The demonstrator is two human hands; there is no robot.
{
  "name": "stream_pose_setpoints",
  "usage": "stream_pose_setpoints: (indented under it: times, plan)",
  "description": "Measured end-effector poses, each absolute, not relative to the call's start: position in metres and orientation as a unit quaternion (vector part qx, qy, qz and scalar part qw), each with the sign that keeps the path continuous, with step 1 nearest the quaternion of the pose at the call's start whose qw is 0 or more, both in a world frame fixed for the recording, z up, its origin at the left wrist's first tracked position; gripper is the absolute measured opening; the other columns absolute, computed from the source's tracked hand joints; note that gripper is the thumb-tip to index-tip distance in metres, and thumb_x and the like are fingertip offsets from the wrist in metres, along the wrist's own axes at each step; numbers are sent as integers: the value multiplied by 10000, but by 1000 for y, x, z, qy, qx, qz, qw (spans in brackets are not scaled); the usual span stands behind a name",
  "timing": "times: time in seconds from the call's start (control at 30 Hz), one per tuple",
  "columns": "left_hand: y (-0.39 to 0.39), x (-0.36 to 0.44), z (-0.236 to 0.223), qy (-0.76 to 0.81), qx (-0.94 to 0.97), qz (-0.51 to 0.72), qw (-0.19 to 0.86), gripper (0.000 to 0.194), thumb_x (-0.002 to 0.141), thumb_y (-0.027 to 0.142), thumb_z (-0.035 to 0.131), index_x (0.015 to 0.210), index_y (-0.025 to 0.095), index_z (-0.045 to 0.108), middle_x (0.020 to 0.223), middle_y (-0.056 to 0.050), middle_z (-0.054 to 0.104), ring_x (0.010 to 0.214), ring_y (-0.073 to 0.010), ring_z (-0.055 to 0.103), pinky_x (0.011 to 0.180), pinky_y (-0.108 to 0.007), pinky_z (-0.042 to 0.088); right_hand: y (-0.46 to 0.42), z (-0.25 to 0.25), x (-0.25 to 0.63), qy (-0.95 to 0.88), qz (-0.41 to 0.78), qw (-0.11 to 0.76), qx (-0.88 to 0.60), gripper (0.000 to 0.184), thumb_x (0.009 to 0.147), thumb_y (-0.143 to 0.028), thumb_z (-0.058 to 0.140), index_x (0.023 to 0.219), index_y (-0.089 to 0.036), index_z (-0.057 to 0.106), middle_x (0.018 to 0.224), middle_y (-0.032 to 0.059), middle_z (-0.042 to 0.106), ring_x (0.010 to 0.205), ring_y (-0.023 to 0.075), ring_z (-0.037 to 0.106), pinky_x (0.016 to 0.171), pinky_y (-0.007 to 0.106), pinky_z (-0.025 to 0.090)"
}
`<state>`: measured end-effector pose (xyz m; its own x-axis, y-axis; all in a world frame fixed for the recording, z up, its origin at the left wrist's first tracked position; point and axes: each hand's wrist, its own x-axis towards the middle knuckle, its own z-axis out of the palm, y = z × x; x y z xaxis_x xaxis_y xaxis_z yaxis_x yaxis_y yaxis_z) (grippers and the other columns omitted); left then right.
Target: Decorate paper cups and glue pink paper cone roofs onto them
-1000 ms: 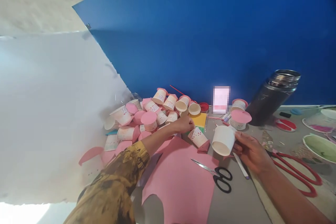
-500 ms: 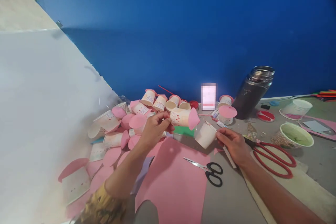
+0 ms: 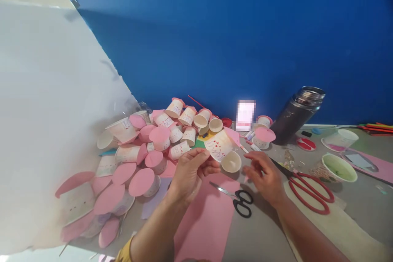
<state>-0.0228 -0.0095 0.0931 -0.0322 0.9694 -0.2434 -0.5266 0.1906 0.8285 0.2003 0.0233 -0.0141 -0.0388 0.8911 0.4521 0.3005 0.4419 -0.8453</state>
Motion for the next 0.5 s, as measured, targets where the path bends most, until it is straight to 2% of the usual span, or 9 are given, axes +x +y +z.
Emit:
stream_pose_setpoints:
  times: [0.1,0.23,0.33,0.5]
  plan:
    - [-16,-6,83,416,243,561,673,306,659,326,895,749,135,674,637,-37,710,599,-143,696,601,-232,593,19,-6,197,-608,426,527,-414,320,844,-498,757,1071,-274,741,1061,66,667,738,177,573,598,297,494]
    - [-21,14,71,420,231,522,706,316,666,350,887,728,130,669,641,-49,714,577,-147,691,594,-240,586,16,3,189,-488,608,542,-314,631,721,-679,793,1200,-278,699,1105,70,712,959,255,650,800,352,548]
    - [-22,24,67,413,241,502,720,323,671,367,887,727,133,672,635,-57,719,558,-152,685,598,-253,580,16,9,184,-438,656,535,-303,710,651,-720,811,1195,-281,683,1094,87,743,1019,308,672,807,388,564]
    - [-21,28,66,388,234,474,755,319,708,403,872,760,126,723,716,-79,739,646,-184,709,660,-298,594,15,15,186,-395,673,546,-303,672,666,-702,800,1187,-297,672,1106,97,751,1123,347,661,865,435,574]
